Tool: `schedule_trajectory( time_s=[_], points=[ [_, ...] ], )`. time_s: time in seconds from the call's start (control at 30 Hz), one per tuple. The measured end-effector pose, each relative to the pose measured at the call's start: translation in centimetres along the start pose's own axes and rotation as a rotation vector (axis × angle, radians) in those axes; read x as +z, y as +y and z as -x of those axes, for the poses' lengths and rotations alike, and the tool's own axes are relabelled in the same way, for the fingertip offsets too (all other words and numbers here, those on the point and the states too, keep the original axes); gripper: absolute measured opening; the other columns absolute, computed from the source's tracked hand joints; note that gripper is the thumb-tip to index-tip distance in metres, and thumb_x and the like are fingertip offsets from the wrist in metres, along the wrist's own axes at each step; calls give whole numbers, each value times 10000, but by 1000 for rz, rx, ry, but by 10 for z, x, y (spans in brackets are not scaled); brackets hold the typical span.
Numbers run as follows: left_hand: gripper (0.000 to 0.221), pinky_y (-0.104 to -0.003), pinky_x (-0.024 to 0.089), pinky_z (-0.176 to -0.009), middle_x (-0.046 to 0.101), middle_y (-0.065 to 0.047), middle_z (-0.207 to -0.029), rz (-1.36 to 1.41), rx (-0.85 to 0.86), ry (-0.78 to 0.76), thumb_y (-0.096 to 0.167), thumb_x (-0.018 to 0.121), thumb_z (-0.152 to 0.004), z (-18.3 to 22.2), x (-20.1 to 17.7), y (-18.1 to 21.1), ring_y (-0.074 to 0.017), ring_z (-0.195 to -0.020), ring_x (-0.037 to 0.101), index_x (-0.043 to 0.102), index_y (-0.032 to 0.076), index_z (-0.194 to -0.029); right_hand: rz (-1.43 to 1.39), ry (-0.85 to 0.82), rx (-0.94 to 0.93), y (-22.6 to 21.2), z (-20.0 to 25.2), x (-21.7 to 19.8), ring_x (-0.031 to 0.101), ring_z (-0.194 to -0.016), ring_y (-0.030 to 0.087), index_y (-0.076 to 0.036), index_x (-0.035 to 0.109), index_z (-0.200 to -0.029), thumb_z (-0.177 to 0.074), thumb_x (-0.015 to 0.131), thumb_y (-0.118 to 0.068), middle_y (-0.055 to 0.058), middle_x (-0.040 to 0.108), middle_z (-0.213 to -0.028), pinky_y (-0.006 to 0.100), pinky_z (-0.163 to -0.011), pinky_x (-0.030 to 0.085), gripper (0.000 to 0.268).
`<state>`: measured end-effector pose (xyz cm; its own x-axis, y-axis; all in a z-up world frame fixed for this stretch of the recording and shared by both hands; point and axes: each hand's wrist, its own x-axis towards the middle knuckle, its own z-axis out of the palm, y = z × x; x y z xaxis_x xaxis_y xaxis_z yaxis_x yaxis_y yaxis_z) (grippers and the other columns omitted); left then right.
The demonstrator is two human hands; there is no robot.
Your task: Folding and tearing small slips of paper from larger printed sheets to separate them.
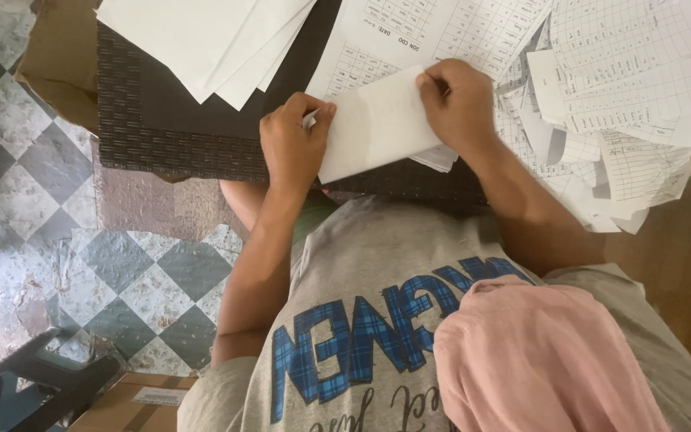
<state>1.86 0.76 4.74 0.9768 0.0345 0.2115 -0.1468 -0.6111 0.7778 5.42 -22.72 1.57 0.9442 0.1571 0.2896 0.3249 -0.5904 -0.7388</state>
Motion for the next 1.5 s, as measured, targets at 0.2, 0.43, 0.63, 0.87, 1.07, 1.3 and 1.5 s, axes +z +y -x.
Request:
schedule_trajectory(
  time_s=[0.2, 0.43, 0.63, 0.87, 1.07, 1.3, 1.5],
  points=[
    [268, -304, 321, -638, 407, 55, -485, -573, 294, 266, 92, 689, -759, -8, 32, -21, -148, -537, 374, 452, 153, -649, 328, -11, -60, 10, -6, 20, 573, -706, 208, -91, 614, -751, -886, 616, -122, 16, 619, -717, 335, -523, 428, 138],
    [307, -345, 418, -699, 515, -21, -1031, -848, 630, -107, -4, 634, -765, -21, 30, -17, -228, -855, 486, 555, 136, -1026, 303, -53, 46, 13, -13, 20, 533, -648, 193, -112, 548, -703, -825, 692, -108, 16, 575, -689, 332, -487, 399, 189],
    [217, -324, 434, -628, 573, 16, -903, -843, 736, -321, 193, 604, -838, -27, 40, -18, -198, -750, 520, 593, 157, -1052, 308, -111, 149, 13, -16, 17, 542, -623, 174, -127, 566, -703, -827, 695, -144, -7, 585, -678, 326, -493, 419, 179],
    [661, -312, 415, -596, 573, 9, -937, -997, 545, -287, 704, 597, -739, -20, 60, -7, -172, -715, 505, 583, 203, -1170, 303, -116, 185, 13, -20, 18, 563, -605, 169, -136, 581, -706, -824, 718, -178, -7, 612, -686, 325, -480, 432, 186],
    [811, -261, 421, -529, 477, 16, -893, -1082, 474, -174, 826, 587, -646, -6, 67, 2, -155, -737, 441, 547, 226, -1192, 349, -128, 218, 16, -22, 19, 569, -594, 160, -142, 572, -702, -824, 711, -222, -32, 616, -695, 324, -459, 423, 201],
    [825, -332, 449, -674, 503, -17, -1099, -1016, 411, -162, 833, 529, -692, 1, 59, 13, -212, -939, 490, 510, 201, -1222, 349, -183, 273, 15, -27, 16, 570, -600, 168, -145, 584, -715, -851, 666, -251, -33, 619, -700, 333, -472, 415, 192],
    [779, -419, 435, -861, 484, -55, -1231, -950, 320, -161, 714, 633, -728, 9, 62, 15, -253, -1112, 478, 477, 187, -1280, 372, -177, 232, 20, -26, 19, 563, -606, 194, -131, 581, -734, -868, 669, -286, -15, 610, -694, 357, -481, 404, 223]
  ],
)
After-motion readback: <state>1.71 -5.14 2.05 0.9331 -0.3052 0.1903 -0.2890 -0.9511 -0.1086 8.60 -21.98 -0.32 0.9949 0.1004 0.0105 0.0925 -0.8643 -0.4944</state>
